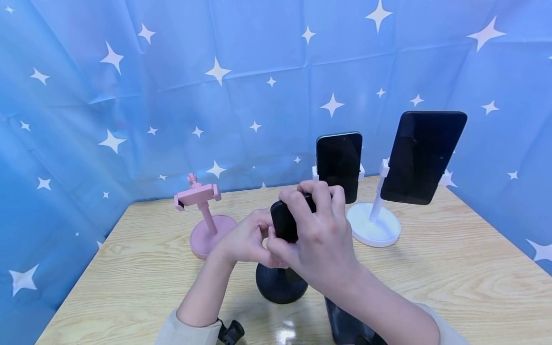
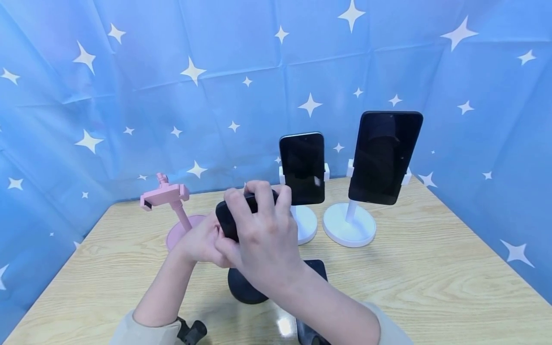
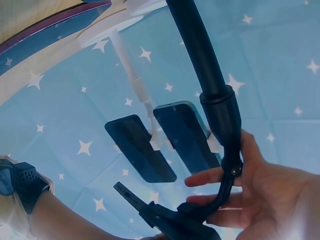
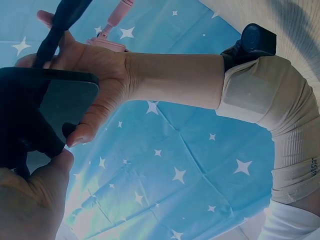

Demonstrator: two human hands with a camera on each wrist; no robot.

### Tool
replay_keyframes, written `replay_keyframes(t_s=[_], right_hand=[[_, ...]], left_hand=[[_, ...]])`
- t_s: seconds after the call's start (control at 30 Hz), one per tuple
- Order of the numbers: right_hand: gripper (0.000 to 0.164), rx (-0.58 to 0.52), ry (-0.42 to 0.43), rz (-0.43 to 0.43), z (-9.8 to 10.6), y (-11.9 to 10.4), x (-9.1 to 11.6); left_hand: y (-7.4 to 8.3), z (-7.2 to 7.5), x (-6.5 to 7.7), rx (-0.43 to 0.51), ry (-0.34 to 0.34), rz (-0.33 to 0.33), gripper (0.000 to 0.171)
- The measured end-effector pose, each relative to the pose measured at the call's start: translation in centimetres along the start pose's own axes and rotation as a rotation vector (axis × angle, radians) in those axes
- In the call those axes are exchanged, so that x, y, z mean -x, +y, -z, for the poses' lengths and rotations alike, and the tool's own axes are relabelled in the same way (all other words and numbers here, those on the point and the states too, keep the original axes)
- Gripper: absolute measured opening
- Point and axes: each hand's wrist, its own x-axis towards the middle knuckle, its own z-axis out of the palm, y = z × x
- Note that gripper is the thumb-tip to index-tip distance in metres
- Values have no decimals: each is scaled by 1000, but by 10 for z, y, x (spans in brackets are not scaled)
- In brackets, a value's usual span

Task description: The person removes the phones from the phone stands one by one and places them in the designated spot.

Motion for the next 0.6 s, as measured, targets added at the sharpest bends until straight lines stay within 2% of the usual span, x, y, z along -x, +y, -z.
replay_keyframes(t_s=[0.37,0.6], right_hand=[[41,-72,-18,-2,1,1,0],[42,-84,-6,12,2,1,1]], left_hand=[[0,5,-1,63,-38,40,37],[-2,6,-1,68,-59,15,39]])
